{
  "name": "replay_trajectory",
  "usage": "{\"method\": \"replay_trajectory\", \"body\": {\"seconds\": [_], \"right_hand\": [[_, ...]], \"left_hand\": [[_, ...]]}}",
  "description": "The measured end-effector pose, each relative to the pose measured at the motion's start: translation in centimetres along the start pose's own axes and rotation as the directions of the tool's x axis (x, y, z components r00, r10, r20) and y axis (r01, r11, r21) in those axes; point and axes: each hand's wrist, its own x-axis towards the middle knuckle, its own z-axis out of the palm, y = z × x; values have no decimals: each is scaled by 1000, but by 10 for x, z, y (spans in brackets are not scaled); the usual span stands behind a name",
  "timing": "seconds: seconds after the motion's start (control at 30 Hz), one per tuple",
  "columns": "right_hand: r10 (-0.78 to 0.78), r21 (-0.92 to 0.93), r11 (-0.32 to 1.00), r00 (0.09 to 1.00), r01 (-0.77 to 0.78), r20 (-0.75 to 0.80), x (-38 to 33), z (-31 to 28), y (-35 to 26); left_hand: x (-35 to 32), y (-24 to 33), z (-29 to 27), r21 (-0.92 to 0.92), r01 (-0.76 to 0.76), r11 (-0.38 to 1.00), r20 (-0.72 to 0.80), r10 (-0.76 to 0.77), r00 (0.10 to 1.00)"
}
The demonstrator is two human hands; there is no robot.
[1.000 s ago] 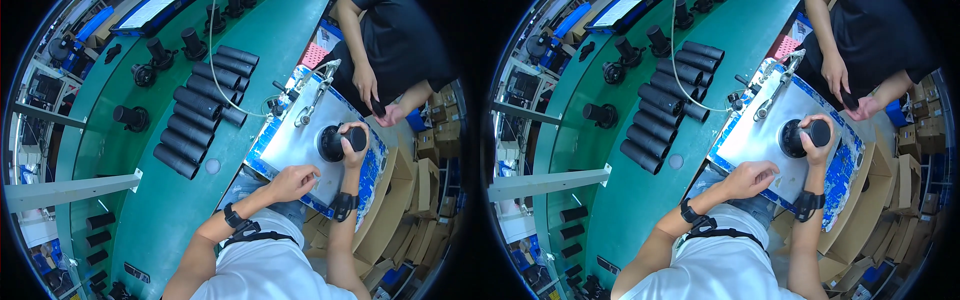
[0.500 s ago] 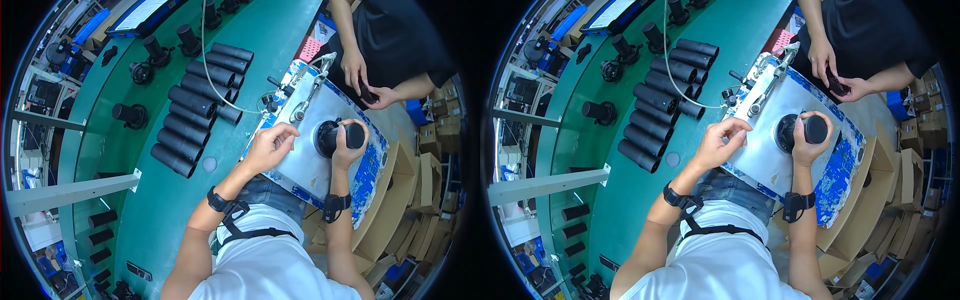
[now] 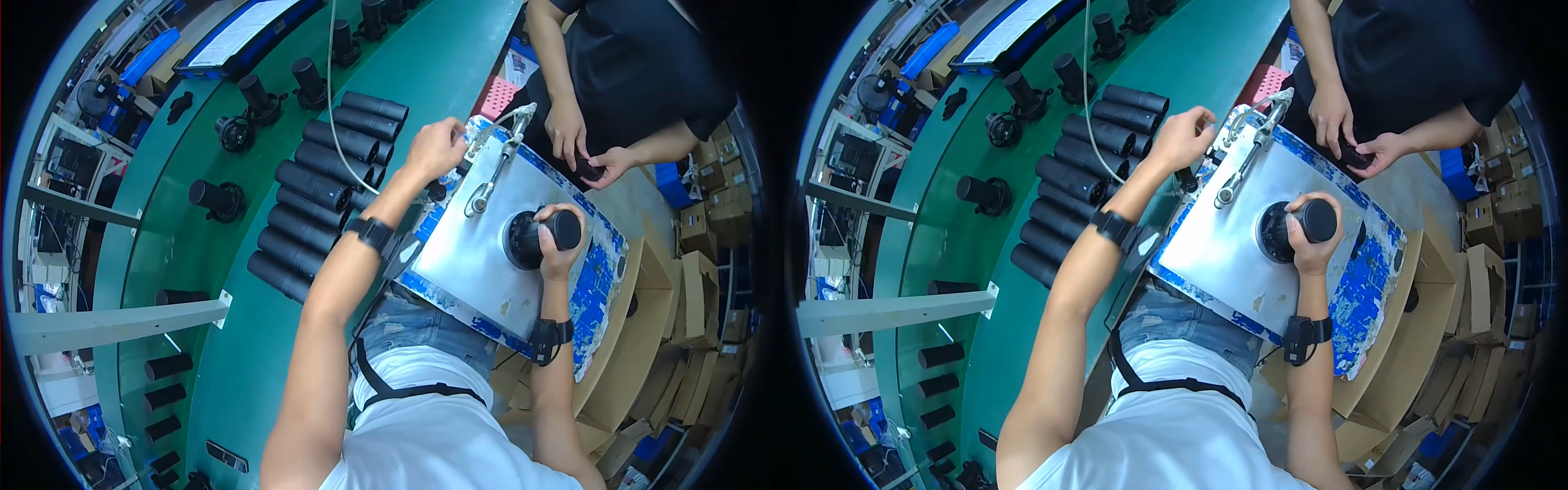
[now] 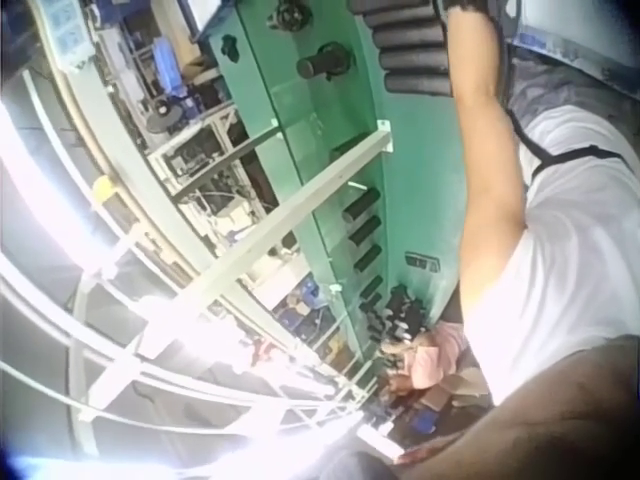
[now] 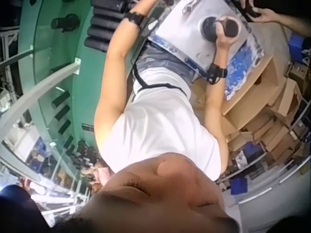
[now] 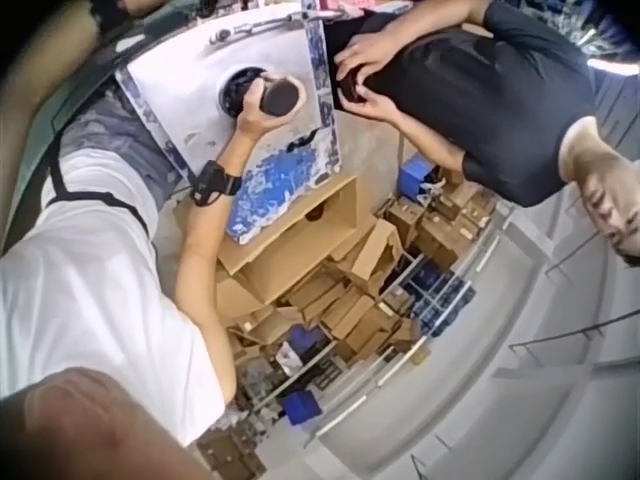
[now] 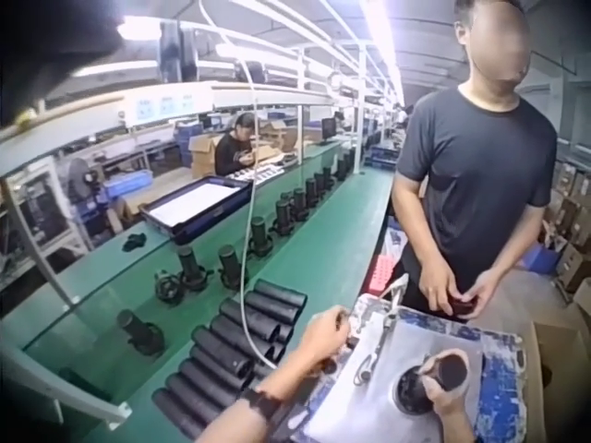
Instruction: The person picks up a black cylinder from the table, places it into a metal fixture, and presses it down before removing it. They then pick up a black ring, place it into the fixture, and press it down before setting it back on the table.
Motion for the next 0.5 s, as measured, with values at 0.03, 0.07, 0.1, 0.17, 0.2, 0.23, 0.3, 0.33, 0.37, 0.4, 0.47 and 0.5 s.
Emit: {"method": "replay_trajectory", "body": {"seconds": [0.03,0.07,0.1,0.17,0.2,0.23,0.3,0.33,0.37,0.4,0.47,0.5], "right_hand": [[24,86,996,998,-29,64,2,6,0],[22,95,995,998,-27,60,2,5,2],[12,95,995,998,-18,57,0,5,3],[18,63,998,1000,-19,21,0,2,1],[3,63,998,1000,-4,15,1,2,3],[-5,56,998,1000,5,8,1,0,3],[-3,27,1000,1000,3,-5,5,-3,1],[17,36,999,1000,-17,-4,6,-6,1],[4,43,999,1000,-4,-3,8,-2,-1],[16,67,998,999,-14,-30,11,2,-5],[12,-18,1000,995,-14,-101,7,7,-12],[-26,-114,993,990,10,-139,12,7,-6]], "left_hand": [[4,-26,1,249,6,968,38,-16,999],[8,-28,5,466,-5,885,84,-39,996],[14,-31,5,585,100,805,254,-298,920],[19,-32,12,703,150,695,332,-507,795],[21,-32,14,701,142,699,331,-496,803],[18,-31,16,689,159,707,327,-499,803],[25,-25,21,672,162,723,327,-486,810],[25,-25,22,649,200,735,309,-494,813],[27,-30,20,625,235,745,284,-497,820],[26,-36,20,612,212,762,264,-450,853],[29,-44,8,557,165,814,383,-429,818],[25,-50,1,562,107,820,464,-420,780]]}}
